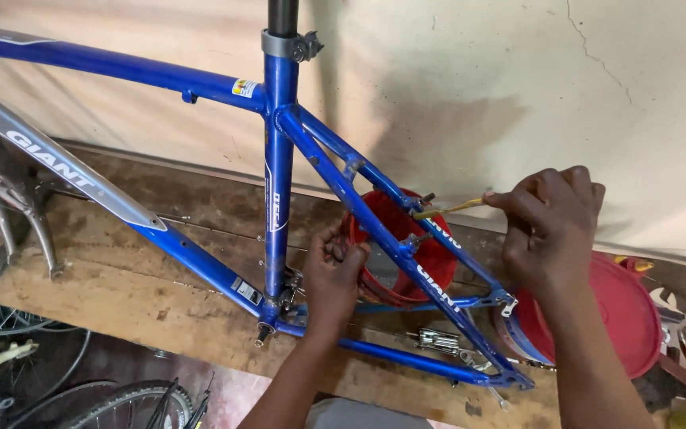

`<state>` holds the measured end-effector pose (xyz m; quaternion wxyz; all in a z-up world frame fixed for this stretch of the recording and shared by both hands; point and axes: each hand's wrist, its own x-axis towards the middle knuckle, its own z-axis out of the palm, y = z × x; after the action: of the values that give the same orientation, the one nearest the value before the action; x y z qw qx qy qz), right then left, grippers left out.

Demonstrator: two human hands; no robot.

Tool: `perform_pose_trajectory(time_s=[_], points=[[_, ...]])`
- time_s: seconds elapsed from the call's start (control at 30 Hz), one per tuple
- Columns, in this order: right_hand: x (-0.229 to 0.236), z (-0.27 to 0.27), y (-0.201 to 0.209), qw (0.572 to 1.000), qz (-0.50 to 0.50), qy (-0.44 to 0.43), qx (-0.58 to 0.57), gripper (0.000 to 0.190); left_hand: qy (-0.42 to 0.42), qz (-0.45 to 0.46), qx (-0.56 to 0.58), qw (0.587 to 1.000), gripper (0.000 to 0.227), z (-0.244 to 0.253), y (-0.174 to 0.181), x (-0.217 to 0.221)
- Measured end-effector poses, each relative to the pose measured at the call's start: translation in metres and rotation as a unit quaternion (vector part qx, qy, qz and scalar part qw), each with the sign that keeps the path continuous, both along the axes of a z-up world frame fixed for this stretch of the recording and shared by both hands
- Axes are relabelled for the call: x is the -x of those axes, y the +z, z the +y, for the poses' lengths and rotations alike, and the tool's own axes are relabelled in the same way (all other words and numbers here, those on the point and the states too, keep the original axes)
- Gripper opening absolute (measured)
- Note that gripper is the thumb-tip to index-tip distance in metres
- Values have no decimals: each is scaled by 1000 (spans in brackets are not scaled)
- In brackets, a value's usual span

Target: A person performs maintenance on a bicycle frame using a multi-tool, a wrench, and a brush to apply liquid from a bucket.

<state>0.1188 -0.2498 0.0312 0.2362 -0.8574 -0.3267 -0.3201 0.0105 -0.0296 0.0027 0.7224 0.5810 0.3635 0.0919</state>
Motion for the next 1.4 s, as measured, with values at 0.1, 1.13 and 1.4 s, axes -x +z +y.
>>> perform_pose_trajectory(time_s=[0.1, 1.13, 1.4], points=[[6, -1, 0, 998, 45, 30, -17, 42, -5, -7, -22, 1000, 47, 0, -5, 0], [78, 16, 13, 901, 374, -125, -182, 26, -6, 29, -46, 998, 50, -11, 8, -5], [89, 42, 33, 903, 366, -100, -203, 23, -2, 9, -74, 997, 46, -14, 6, -2]])
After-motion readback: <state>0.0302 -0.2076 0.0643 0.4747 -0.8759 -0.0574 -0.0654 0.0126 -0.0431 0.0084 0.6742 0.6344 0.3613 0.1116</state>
